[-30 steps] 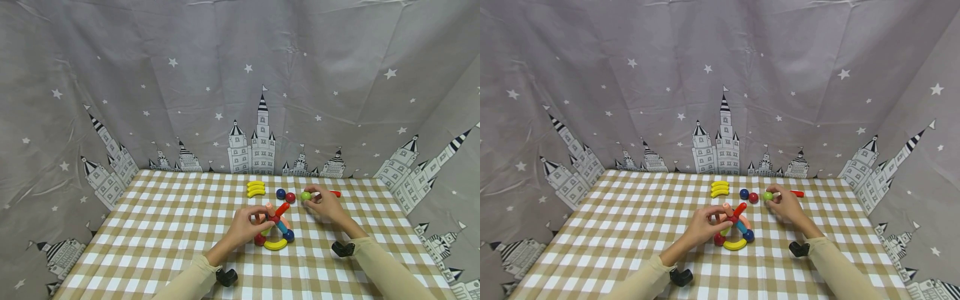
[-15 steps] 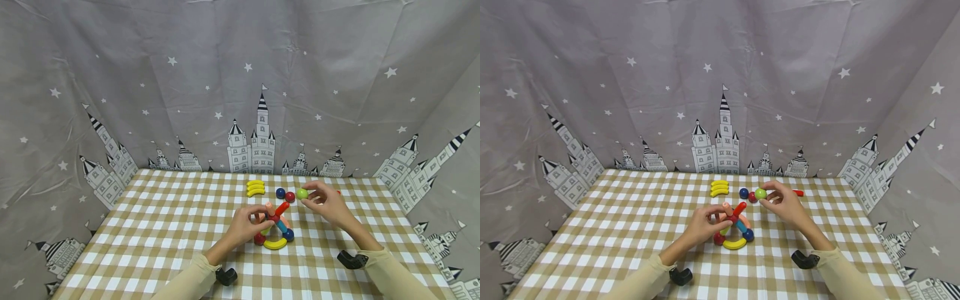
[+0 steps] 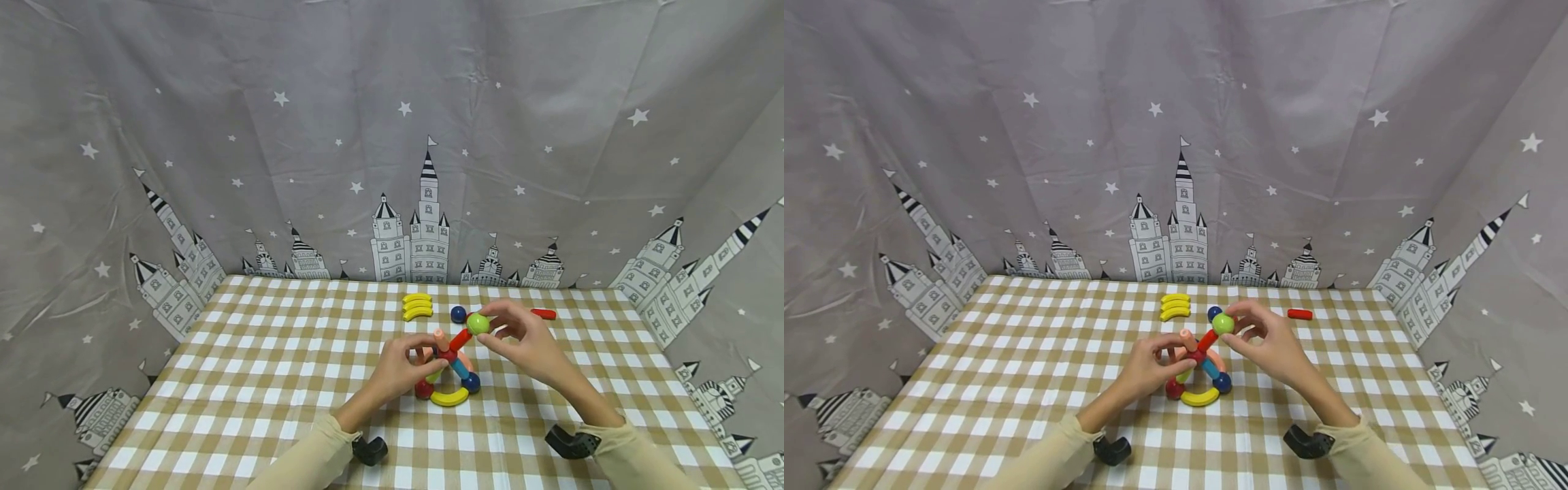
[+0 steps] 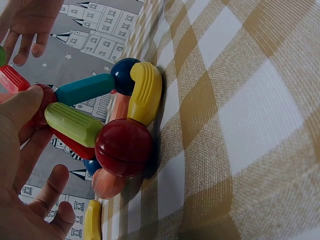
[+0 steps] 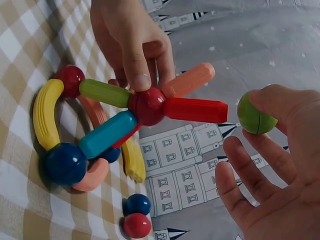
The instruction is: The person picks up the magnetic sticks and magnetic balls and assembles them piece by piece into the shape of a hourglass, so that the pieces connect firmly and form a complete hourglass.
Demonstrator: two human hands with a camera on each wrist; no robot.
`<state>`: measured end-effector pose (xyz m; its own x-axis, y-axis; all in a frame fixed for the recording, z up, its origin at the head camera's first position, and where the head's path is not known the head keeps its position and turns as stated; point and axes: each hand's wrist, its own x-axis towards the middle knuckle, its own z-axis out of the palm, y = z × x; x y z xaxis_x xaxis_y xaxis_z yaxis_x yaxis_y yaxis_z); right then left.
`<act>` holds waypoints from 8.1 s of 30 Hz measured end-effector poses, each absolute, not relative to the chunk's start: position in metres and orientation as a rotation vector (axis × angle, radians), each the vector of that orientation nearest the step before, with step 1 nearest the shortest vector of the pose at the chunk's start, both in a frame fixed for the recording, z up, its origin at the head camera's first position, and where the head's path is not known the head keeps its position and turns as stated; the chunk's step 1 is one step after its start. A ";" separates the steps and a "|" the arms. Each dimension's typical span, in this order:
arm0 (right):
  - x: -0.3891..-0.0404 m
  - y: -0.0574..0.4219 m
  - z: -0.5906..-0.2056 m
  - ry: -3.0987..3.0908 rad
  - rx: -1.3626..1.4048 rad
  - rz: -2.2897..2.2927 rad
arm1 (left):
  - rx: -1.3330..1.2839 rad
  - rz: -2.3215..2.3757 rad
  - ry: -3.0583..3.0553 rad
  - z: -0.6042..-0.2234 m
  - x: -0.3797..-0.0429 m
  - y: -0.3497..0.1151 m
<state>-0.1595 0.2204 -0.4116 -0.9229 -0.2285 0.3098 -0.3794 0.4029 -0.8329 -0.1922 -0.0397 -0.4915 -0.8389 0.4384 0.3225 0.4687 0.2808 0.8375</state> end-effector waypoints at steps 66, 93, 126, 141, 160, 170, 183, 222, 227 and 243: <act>-0.154 0.184 -0.452 -2.577 0.358 1.677 | -0.934 -1.620 -2.472 -0.490 -0.191 -0.040; -0.148 0.203 -0.459 -2.570 0.356 1.707 | -0.989 -1.610 -2.418 -0.494 -0.192 -0.017; -0.158 0.203 -0.462 -2.757 0.350 1.566 | -0.781 -1.578 -2.581 -0.493 -0.212 -0.053; -0.159 0.201 -0.464 -2.775 0.328 1.577 | -0.556 -1.406 -2.558 -0.500 -0.257 -0.062; -0.161 0.201 -0.463 -2.725 0.422 1.594 | -0.450 -1.233 -2.678 -0.506 -0.276 -0.054; -0.166 0.202 -0.461 -2.769 0.405 1.627 | -0.395 -1.159 -2.708 -0.508 -0.280 -0.050; -0.167 0.201 -0.462 -2.737 0.441 1.642 | -0.342 -1.078 -2.770 -0.508 -0.285 -0.044; -0.166 0.202 -0.467 -2.705 0.448 1.626 | -0.948 -0.984 -2.753 -0.493 -0.294 0.006; -0.166 0.201 -0.466 -2.716 0.433 1.617 | -1.026 -0.934 -2.800 -0.496 -0.298 0.015; -0.162 0.204 -0.466 -2.706 0.446 1.619 | -0.884 -0.777 -2.891 -0.500 -0.296 0.031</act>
